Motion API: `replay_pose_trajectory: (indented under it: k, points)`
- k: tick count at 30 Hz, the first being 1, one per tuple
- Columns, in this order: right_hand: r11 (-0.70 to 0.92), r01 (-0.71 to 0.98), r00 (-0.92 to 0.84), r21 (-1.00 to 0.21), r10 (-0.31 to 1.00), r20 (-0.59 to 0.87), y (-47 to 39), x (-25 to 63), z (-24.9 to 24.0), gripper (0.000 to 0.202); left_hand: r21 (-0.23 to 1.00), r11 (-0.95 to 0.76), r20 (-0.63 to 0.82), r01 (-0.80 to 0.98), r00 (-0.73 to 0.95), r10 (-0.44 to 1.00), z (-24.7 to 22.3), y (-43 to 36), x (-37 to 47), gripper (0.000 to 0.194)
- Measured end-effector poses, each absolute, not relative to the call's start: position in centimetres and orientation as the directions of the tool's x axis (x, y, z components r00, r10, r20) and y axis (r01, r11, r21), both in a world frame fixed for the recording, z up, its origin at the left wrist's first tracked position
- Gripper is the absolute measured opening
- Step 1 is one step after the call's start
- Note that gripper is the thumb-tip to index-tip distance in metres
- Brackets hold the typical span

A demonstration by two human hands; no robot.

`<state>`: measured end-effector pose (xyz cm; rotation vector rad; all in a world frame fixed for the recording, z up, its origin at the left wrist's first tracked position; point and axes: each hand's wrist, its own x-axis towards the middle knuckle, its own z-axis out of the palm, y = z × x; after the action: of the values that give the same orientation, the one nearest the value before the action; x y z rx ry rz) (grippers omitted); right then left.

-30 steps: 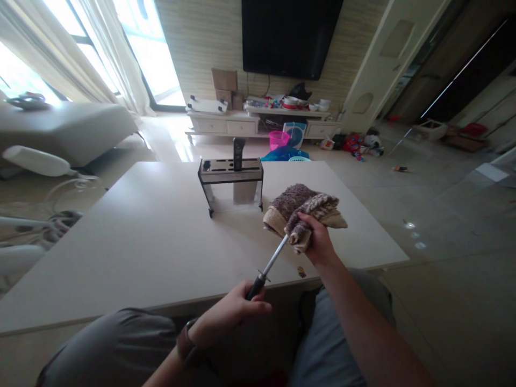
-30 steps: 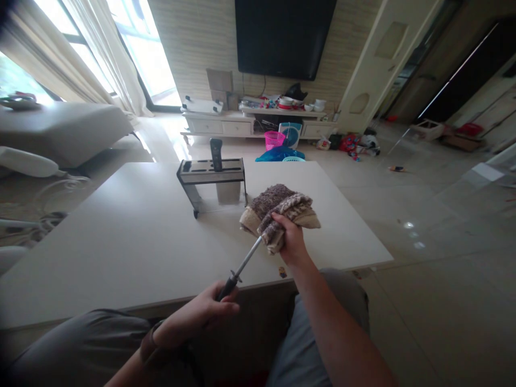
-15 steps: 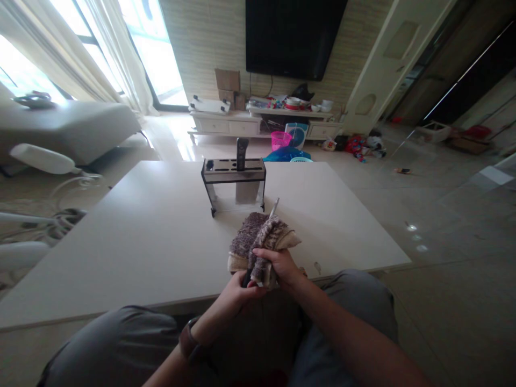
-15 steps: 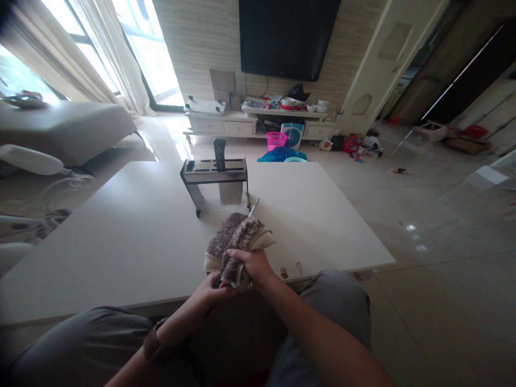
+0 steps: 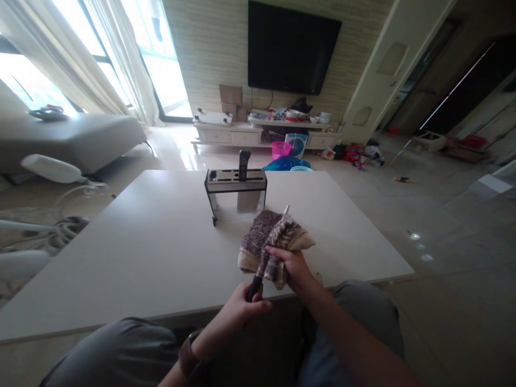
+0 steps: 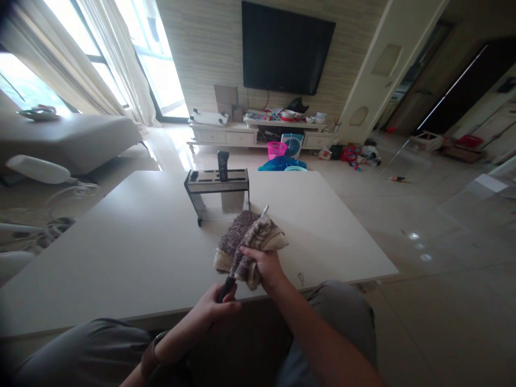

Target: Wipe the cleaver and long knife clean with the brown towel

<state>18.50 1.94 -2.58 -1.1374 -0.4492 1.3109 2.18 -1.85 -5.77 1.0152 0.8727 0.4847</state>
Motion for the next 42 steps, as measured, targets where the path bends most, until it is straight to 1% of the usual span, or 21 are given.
replay_pose_trajectory:
  k: [3, 6, 10, 14, 17, 21, 24, 26, 32, 38, 42]
  points:
    - [-0.039, -0.553, 0.36, -0.832, 0.89, -0.28, 3.0, 21.0, -1.3, 0.037, 0.889, 0.438, -0.42, 0.133, 0.614, 0.668, -4.8, -2.1, 1.8, 0.036]
    - [0.068, -0.579, 0.457, -0.812, 0.852, -0.254, 3.9, 23.9, -0.6, 0.034, 0.874, 0.424, -0.473, 0.237, 0.619, 0.628, -4.8, -2.0, 1.4, 0.035]
    - [0.108, -0.622, 0.473, -0.776, 0.841, -0.262, 4.4, 25.8, -0.8, 0.028, 0.867, 0.391, -0.496, 0.31, 0.615, 0.613, -5.4, -2.0, 1.0, 0.038]
    - [0.097, -0.602, 0.449, -0.792, 0.862, -0.237, 4.1, 24.6, -1.1, 0.029, 0.85, 0.388, -0.525, 0.355, 0.534, 0.663, -5.5, -2.2, 0.9, 0.039]
    - [0.03, -0.567, 0.404, -0.823, 0.881, -0.247, 3.1, 22.1, -1.7, 0.032, 0.867, 0.353, -0.49, 0.351, 0.473, 0.732, -5.3, -2.1, 1.2, 0.037]
    - [-0.167, -0.494, 0.244, -0.854, 0.916, -0.32, 1.4, 18.3, -3.4, 0.037, 0.889, 0.387, -0.457, 0.246, 0.417, 0.786, -5.9, -1.8, 1.8, 0.038]
    - [-0.226, -0.415, 0.184, -0.882, 0.928, -0.324, 0.6, 16.7, -4.4, 0.041, 0.908, 0.387, -0.42, 0.163, 0.381, 0.824, -6.6, -1.5, 2.0, 0.039]
    - [-0.234, -0.405, 0.193, -0.884, 0.923, -0.333, 0.5, 16.5, -4.6, 0.042, 0.918, 0.365, -0.395, 0.153, 0.384, 0.835, -6.7, -1.4, 2.1, 0.037]
    - [-0.224, -0.453, 0.246, -0.863, 0.899, -0.363, 0.9, 17.2, -4.0, 0.043, 0.953, 0.276, -0.304, 0.128, 0.438, 0.846, -5.8, -1.2, 2.3, 0.029]
    - [-0.172, -0.516, 0.277, -0.839, 0.894, -0.353, 1.5, 17.5, -3.2, 0.038, 0.948, 0.281, -0.319, 0.152, 0.49, 0.811, -5.4, -1.2, 2.0, 0.036]
    - [-0.099, -0.532, 0.349, -0.841, 0.879, -0.324, 2.4, 18.9, -2.2, 0.037, 0.939, 0.271, -0.343, 0.212, 0.525, 0.779, -4.7, -1.4, 2.1, 0.036]
